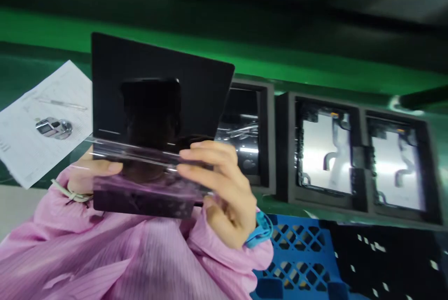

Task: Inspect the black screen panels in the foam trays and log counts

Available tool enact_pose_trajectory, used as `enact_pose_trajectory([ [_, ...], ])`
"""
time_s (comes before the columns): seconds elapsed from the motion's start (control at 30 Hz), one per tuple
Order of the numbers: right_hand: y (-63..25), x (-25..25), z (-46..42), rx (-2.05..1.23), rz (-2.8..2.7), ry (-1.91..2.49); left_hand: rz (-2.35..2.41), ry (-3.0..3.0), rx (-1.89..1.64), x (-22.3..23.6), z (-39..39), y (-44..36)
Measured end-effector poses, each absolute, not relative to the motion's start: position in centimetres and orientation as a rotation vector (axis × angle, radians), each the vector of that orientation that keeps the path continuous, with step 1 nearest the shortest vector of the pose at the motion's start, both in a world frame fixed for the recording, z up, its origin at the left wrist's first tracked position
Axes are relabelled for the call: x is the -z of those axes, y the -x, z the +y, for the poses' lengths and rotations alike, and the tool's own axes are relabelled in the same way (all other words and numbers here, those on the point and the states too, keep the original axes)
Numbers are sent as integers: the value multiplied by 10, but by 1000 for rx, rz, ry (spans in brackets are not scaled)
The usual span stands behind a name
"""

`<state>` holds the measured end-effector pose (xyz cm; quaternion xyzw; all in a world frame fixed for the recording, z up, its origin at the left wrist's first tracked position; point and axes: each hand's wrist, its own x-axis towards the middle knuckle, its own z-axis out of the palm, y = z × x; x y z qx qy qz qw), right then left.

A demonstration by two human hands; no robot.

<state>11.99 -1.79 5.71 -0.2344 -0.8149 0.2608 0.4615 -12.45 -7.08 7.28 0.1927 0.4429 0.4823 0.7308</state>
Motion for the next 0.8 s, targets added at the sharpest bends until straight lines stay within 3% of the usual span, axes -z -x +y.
enact_pose_trajectory([
  [0.8,-109,-5,-9,-950,-1299,368,963,-469,-1202,-62,-63,87],
])
